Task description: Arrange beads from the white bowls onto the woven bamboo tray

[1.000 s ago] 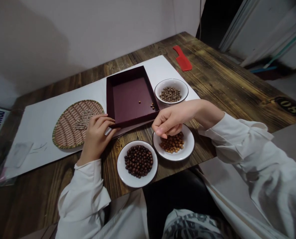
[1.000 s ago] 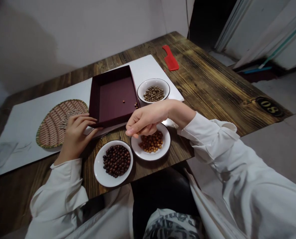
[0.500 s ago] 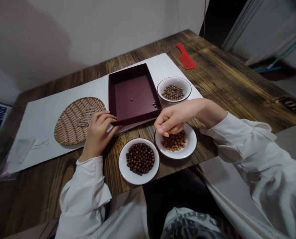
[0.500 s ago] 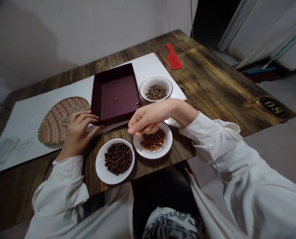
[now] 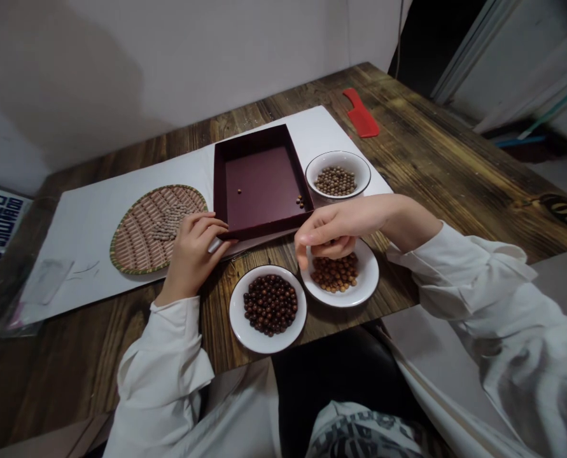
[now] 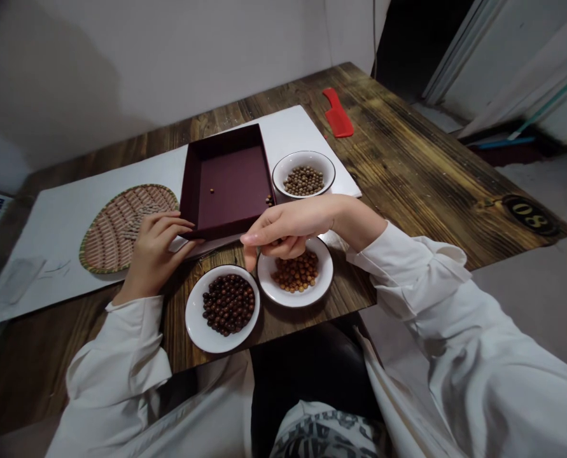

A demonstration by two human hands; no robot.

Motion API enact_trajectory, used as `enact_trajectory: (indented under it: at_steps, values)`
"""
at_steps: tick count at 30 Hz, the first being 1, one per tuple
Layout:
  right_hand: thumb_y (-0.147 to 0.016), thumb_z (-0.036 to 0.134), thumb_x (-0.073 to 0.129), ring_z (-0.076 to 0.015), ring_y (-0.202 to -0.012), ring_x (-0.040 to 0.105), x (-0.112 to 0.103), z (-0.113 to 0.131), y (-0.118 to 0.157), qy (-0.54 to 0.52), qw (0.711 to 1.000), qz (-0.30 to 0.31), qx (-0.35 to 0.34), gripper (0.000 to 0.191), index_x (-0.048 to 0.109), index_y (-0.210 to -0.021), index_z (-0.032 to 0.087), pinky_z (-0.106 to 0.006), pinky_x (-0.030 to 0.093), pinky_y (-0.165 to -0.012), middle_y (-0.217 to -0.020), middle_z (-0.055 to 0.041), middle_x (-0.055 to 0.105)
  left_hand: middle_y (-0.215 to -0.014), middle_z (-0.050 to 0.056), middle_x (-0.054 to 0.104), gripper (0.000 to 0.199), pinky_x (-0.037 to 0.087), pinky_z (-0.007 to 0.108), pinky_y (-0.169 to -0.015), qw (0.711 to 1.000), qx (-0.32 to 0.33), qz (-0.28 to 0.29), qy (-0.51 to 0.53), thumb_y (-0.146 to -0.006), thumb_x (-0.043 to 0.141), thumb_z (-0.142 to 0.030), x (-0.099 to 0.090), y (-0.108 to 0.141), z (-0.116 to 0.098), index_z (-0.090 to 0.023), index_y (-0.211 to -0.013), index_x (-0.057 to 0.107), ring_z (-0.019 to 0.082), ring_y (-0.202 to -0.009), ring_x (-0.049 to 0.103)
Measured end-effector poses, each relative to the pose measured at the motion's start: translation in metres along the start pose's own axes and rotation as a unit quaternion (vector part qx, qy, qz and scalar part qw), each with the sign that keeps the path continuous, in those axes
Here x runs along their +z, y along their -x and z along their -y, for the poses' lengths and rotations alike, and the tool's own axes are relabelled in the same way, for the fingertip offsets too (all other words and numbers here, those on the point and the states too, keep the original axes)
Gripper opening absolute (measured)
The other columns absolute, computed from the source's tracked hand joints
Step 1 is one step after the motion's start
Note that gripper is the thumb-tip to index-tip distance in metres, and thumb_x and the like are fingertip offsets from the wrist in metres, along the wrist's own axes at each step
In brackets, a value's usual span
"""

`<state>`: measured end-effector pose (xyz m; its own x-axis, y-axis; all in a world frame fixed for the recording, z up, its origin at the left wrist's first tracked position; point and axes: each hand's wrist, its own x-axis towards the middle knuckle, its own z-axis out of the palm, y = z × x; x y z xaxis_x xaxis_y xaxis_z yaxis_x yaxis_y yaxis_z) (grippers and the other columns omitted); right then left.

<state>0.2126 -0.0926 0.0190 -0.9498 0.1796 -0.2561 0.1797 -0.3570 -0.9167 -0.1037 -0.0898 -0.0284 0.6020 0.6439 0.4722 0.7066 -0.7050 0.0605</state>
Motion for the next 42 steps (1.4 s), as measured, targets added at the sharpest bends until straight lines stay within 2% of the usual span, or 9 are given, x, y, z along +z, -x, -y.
enact_trajectory:
  at_steps: [6,11,15,19,26,31,35,42]
  values:
    - [-0.097,0.047,0.049,-0.0034,-0.041,0.017,0.003,-0.003,-0.006,-0.057,0.998,-0.012,-0.007,0.040,0.059,-0.081,0.012,-0.015,0.017,-0.038,-0.050,0.0095,0.024,-0.102,0.006,0.067,0.009,0.046,0.043,-0.100,1.000,0.003,0.002,-0.001,-0.089,0.063,-0.023,-0.001,-0.001,-0.001,-0.019,-0.098,0.062,0.025,-0.114,0.054]
    - [-0.103,0.031,0.033,-0.0034,-0.038,0.013,0.003,-0.003,-0.010,-0.091,0.995,-0.045,-0.006,0.040,0.057,-0.077,0.012,-0.014,0.018,-0.036,-0.047,0.0086,0.026,-0.102,0.007,0.068,0.010,0.046,0.044,-0.100,1.000,0.000,0.002,-0.002,-0.090,0.063,-0.026,-0.001,-0.001,-0.002,-0.019,-0.097,0.062,0.026,-0.114,0.054]
    - [-0.101,0.023,0.030,-0.0032,-0.037,0.013,0.004,-0.003,-0.012,-0.102,0.993,-0.059,0.008,0.039,0.051,-0.070,0.014,-0.014,0.016,-0.036,-0.047,0.0074,0.028,-0.101,0.008,0.068,0.010,0.047,0.043,-0.099,1.000,0.005,0.000,-0.008,-0.090,0.064,-0.026,-0.001,-0.002,-0.002,-0.017,-0.095,0.062,0.026,-0.112,0.054]
    - [-0.100,0.023,0.030,-0.0029,-0.038,0.014,0.004,-0.003,-0.014,-0.108,0.993,-0.051,0.018,0.039,0.048,-0.067,0.015,-0.014,0.015,-0.036,-0.049,0.0067,0.029,-0.101,0.008,0.068,0.008,0.046,0.043,-0.099,1.000,0.008,-0.002,-0.006,-0.088,0.064,-0.021,-0.001,-0.002,-0.002,-0.017,-0.095,0.062,0.026,-0.113,0.054]
    - [-0.087,0.009,0.034,-0.0030,-0.038,0.015,0.003,-0.005,-0.016,-0.122,0.992,-0.035,0.011,0.022,0.052,-0.075,0.013,-0.013,0.017,-0.037,-0.050,0.0062,0.033,-0.102,0.007,0.068,0.009,0.047,0.043,-0.100,1.000,0.004,-0.003,-0.006,-0.087,0.064,-0.017,-0.001,-0.001,-0.002,-0.018,-0.096,0.062,0.026,-0.113,0.054]
    - [-0.091,0.012,0.039,-0.0027,-0.038,0.014,0.001,-0.009,-0.015,-0.141,0.990,-0.020,-0.006,0.019,0.058,-0.088,0.011,-0.013,0.018,-0.036,-0.052,0.0070,0.034,-0.102,0.007,0.068,0.009,0.047,0.043,-0.100,1.000,0.003,0.001,-0.007,-0.087,0.063,-0.016,-0.001,-0.001,-0.002,-0.018,-0.096,0.062,0.026,-0.113,0.053]
    - [-0.096,0.021,0.048,-0.0026,-0.039,0.016,0.001,-0.011,-0.014,-0.141,0.990,0.004,-0.018,0.017,0.060,-0.100,0.010,-0.013,0.019,-0.036,-0.053,0.0077,0.035,-0.102,0.007,0.068,0.009,0.047,0.044,-0.099,1.000,0.004,0.002,-0.002,-0.088,0.064,-0.020,-0.001,-0.001,-0.002,-0.018,-0.097,0.062,0.026,-0.114,0.054]
    - [-0.100,0.030,0.047,-0.0024,-0.037,0.014,0.001,-0.011,-0.014,-0.149,0.988,0.024,-0.024,0.025,0.060,-0.092,0.010,-0.013,0.018,-0.035,-0.048,0.0090,0.033,-0.102,0.006,0.068,0.009,0.047,0.045,-0.100,1.000,-0.007,0.006,0.004,-0.088,0.063,-0.021,-0.001,-0.001,-0.003,-0.020,-0.097,0.063,0.026,-0.114,0.053]
